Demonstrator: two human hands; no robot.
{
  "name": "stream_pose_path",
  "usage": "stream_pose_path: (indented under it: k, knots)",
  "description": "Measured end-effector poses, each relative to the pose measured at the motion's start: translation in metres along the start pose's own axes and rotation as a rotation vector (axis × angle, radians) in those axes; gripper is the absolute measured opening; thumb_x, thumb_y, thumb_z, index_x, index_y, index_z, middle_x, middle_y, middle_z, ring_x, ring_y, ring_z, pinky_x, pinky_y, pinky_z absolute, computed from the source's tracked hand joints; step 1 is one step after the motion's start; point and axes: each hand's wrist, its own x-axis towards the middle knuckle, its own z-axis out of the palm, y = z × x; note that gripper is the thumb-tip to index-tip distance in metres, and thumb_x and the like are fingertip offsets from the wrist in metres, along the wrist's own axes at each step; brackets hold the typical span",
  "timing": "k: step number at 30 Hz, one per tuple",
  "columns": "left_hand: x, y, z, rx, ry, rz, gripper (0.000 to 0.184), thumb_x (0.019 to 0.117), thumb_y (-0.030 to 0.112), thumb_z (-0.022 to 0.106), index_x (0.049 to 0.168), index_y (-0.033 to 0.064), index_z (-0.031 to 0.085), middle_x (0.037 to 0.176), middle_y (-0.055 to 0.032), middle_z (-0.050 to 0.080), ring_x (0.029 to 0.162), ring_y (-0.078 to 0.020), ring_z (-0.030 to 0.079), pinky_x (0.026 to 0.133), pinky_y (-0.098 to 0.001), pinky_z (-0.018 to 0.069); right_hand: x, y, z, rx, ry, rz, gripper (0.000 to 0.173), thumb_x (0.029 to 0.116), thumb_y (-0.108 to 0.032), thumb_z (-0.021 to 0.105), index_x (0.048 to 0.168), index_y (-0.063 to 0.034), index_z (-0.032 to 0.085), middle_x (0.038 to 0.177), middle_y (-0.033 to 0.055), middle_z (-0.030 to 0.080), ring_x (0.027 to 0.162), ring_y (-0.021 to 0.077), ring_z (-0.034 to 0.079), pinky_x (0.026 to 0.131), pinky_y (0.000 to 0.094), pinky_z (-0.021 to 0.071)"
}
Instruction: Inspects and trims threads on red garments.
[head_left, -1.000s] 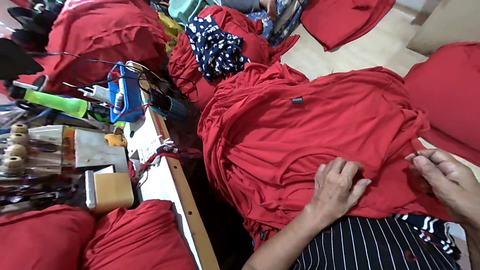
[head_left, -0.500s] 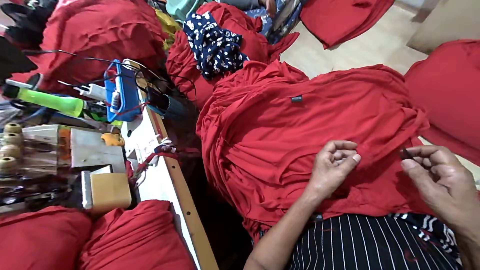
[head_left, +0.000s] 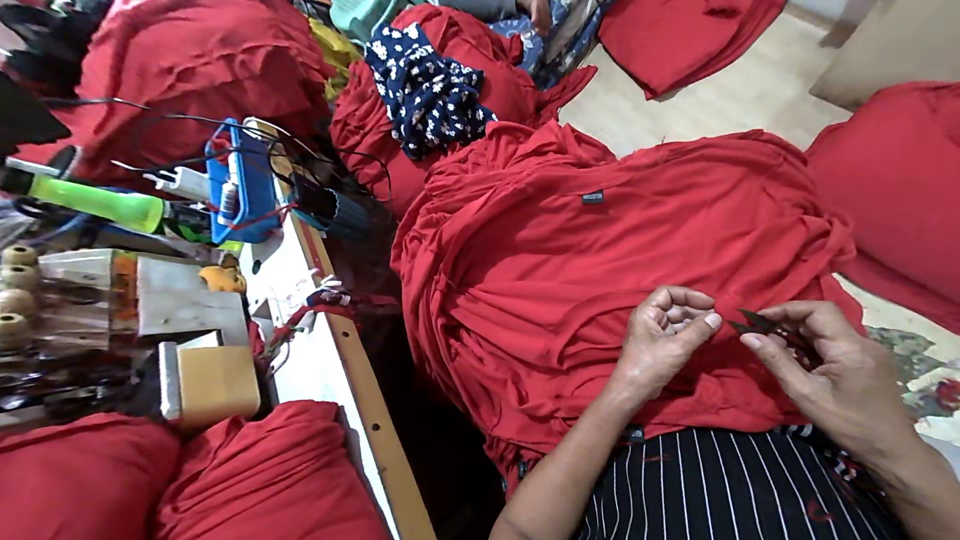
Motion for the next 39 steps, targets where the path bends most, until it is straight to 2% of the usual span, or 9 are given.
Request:
stream_pose_path:
  k: [9,17,21,23,25,28,31,35,39]
  knots:
    - [0.0016,-0.0038,-0.0008,-0.022,0.019,0.025,0.016,0.0923,-0.009,0.060,0.104,0.0013,0.058,0.077,0.0005,0.060,0.068,-0.0037,0.057,0.067,-0.0212,0.0515,-0.0004,0.0058,0.0000,0.017,0.000,-0.054,0.043,0.1000,-0.042,0.057,0.109,-0.0002,0.066,0.085,0.0066,0.068,0.072,0.0037,0.060,0.066,0.0231,0.0487]
    - [0.0019,-0.0050,-0.0013,-0.032,0.020,0.034,0.015,0.0918,-0.010,0.060,0.100,0.0024,0.058,0.075,0.0008,0.060,0.066,-0.0029,0.057,0.066,-0.0198,0.0509,-0.0014,0.0066,-0.0009,-0.021,0.044,-0.086,0.039,0.1033,-0.033,0.055,0.104,0.0031,0.069,0.082,0.0115,0.068,0.070,0.0062,0.060,0.066,0.0233,0.0486]
    - [0.0021,-0.0047,-0.0010,-0.024,0.019,0.020,0.015,0.0921,-0.010,0.060,0.101,0.0021,0.058,0.076,0.0005,0.061,0.067,-0.0030,0.057,0.066,-0.0200,0.0512,-0.0010,0.0063,-0.0016,-0.007,0.067,-0.062,0.042,0.1011,-0.035,0.057,0.108,0.0055,0.066,0.085,0.0131,0.068,0.071,0.0063,0.059,0.066,0.0231,0.0485]
    - [0.0021,-0.0039,-0.0012,-0.006,0.020,-0.015,0.014,0.0929,-0.009,0.062,0.103,0.0008,0.059,0.078,-0.0014,0.061,0.068,-0.0042,0.057,0.067,-0.0210,0.0515,-0.0003,0.0052,-0.0022,0.016,0.049,-0.023,0.044,0.0992,-0.038,0.059,0.111,0.0042,0.065,0.087,0.0105,0.067,0.072,0.0049,0.058,0.067,0.0231,0.0476]
    - [0.0022,-0.0045,-0.0013,-0.005,0.015,-0.010,0.014,0.0930,-0.009,0.062,0.103,0.0011,0.059,0.079,-0.0014,0.061,0.069,-0.0040,0.058,0.068,-0.0208,0.0517,0.0001,0.0037,-0.0027,0.040,0.024,0.011,0.044,0.0980,-0.040,0.060,0.113,0.0007,0.064,0.086,0.0044,0.066,0.073,-0.0013,0.057,0.067,0.0178,0.0471]
    - [0.0014,-0.0065,-0.0015,-0.021,0.018,0.042,0.014,0.0920,-0.009,0.060,0.100,0.0023,0.058,0.076,0.0000,0.061,0.067,-0.0031,0.058,0.067,-0.0202,0.0513,-0.0003,0.0040,-0.0019,0.101,0.010,0.027,0.043,0.0973,-0.038,0.061,0.114,0.0008,0.064,0.088,0.0022,0.066,0.076,-0.0058,0.058,0.070,0.0132,0.0472]
    - [0.0015,-0.0063,-0.0011,-0.032,0.030,0.049,0.014,0.0923,-0.009,0.060,0.100,0.0025,0.058,0.076,0.0000,0.061,0.067,-0.0036,0.057,0.066,-0.0207,0.0513,-0.0002,0.0055,-0.0027,0.179,0.011,0.038,0.040,0.0974,-0.038,0.062,0.113,-0.0011,0.062,0.090,-0.0038,0.065,0.078,-0.0112,0.057,0.071,0.0082,0.0478]
    - [0.0024,-0.0051,0.0001,-0.065,0.059,0.027,0.014,0.0936,-0.009,0.059,0.100,0.0040,0.058,0.076,0.0006,0.060,0.066,-0.0042,0.057,0.065,-0.0206,0.0509,-0.0002,0.0056,-0.0027,0.243,-0.039,0.042,0.039,0.0973,-0.041,0.062,0.114,-0.0051,0.060,0.090,-0.0100,0.064,0.078,-0.0136,0.057,0.070,0.0066,0.0485]
    - [0.0030,-0.0058,0.0004,-0.072,0.071,0.025,0.014,0.0928,-0.008,0.060,0.100,0.0041,0.058,0.075,0.0005,0.059,0.065,-0.0040,0.056,0.064,-0.0211,0.0502,-0.0009,0.0079,0.0029,0.237,-0.070,0.056,0.039,0.0974,-0.043,0.061,0.113,-0.0065,0.061,0.090,-0.0092,0.064,0.078,-0.0122,0.058,0.071,0.0077,0.0488]
